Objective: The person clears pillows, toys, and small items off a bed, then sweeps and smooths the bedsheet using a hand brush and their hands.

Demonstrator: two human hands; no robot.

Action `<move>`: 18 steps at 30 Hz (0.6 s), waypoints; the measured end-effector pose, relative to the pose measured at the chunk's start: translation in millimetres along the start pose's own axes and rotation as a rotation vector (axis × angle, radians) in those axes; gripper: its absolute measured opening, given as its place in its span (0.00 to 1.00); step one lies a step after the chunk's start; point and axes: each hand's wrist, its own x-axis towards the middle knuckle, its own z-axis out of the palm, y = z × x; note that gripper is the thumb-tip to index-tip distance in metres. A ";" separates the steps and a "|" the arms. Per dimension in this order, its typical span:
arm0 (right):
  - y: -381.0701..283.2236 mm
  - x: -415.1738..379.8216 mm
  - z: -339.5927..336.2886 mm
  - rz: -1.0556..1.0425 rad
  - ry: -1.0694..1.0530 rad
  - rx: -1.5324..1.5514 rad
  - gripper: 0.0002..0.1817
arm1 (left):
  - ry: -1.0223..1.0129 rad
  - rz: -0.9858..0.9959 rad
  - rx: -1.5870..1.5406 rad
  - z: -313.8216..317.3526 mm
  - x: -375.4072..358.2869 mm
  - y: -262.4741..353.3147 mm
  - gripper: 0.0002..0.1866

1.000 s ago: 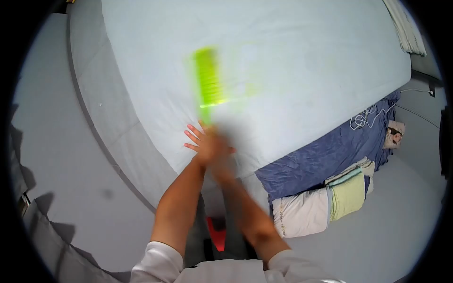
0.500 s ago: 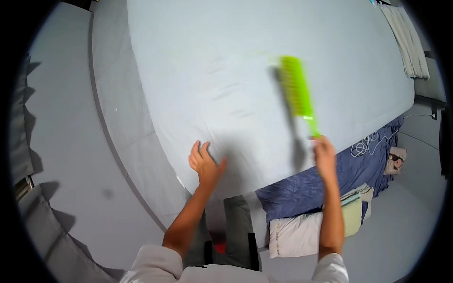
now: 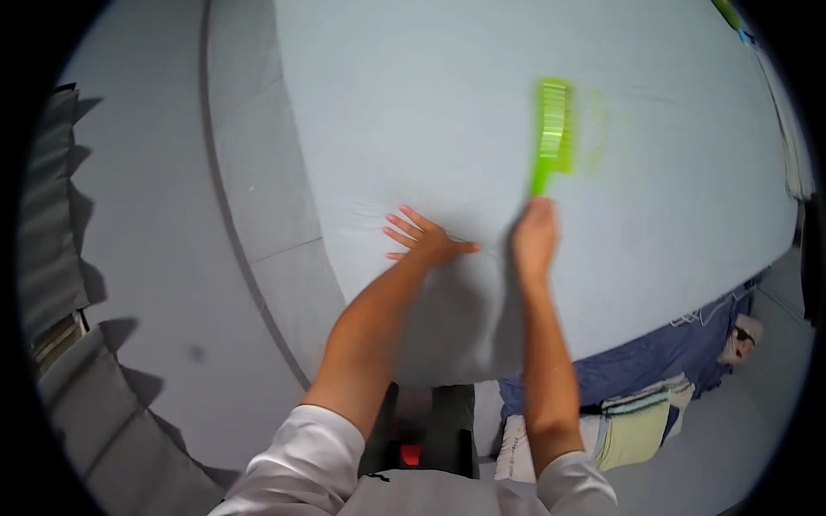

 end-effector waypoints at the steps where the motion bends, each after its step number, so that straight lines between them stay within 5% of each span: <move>1: -35.6 -21.1 25.0 0.110 -0.317 0.031 0.23 | 0.021 0.045 -0.006 -1.1 5.0 -4.2 0.88; 2: -0.8 -50.0 93.8 -0.149 -0.318 0.406 0.23 | 0.035 0.096 -0.012 2.9 7.9 -8.7 0.87; 5: -108.7 -50.3 119.9 0.479 -1.135 0.454 0.22 | 0.259 0.395 -0.112 42.5 96.7 -39.6 0.94; 7: -156.1 -30.9 102.4 0.356 -1.262 0.333 0.19 | 0.382 0.203 0.134 83.3 121.0 -38.8 0.94; 9: -141.8 -16.8 82.8 0.068 -1.090 0.269 0.18 | 0.385 0.107 0.238 99.8 119.3 -29.3 0.93; 13: -58.5 57.2 -34.4 0.226 -0.480 0.284 0.21 | -0.168 0.051 0.037 -25.5 11.6 -3.6 0.91; 18: 68.8 218.6 -191.7 0.220 0.330 0.197 0.22 | -0.205 0.007 0.061 -34.5 6.8 -3.2 0.88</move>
